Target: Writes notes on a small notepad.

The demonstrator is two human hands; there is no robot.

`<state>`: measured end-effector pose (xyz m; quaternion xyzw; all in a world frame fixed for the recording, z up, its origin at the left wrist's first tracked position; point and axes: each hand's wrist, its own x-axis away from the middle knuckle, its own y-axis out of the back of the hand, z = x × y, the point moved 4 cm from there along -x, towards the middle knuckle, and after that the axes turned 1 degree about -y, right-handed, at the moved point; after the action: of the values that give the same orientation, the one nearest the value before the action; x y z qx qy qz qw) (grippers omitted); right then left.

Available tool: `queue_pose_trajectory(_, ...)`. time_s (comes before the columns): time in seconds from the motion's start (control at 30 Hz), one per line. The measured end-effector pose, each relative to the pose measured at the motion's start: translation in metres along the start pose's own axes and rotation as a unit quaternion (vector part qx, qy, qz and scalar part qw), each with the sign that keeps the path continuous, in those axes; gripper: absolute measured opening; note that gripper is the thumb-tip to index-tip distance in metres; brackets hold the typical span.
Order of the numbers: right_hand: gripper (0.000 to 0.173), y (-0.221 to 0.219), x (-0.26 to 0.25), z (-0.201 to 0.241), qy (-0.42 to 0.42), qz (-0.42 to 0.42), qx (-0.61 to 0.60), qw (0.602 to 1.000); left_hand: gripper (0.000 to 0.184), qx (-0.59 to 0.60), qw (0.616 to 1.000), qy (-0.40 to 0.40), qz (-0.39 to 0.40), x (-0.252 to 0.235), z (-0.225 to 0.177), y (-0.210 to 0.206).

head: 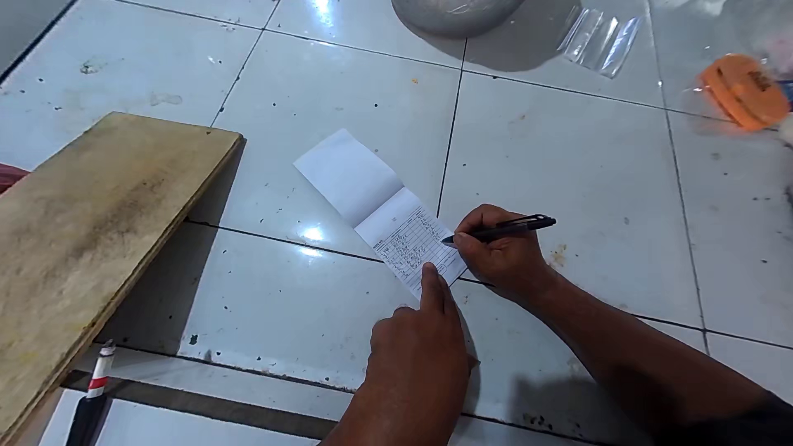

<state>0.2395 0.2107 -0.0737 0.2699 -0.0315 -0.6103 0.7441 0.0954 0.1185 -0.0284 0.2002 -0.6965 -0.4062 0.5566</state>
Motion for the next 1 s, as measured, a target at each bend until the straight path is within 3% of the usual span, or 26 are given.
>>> queue_pose_trajectory(1.0, 0.004, -0.0010, -0.0003, 0.0008, 0.002, -0.013, 0.033, 0.999, 0.104, 0.005, 1.000, 0.000, -0.011, 0.0004, 0.0010, -0.0004)
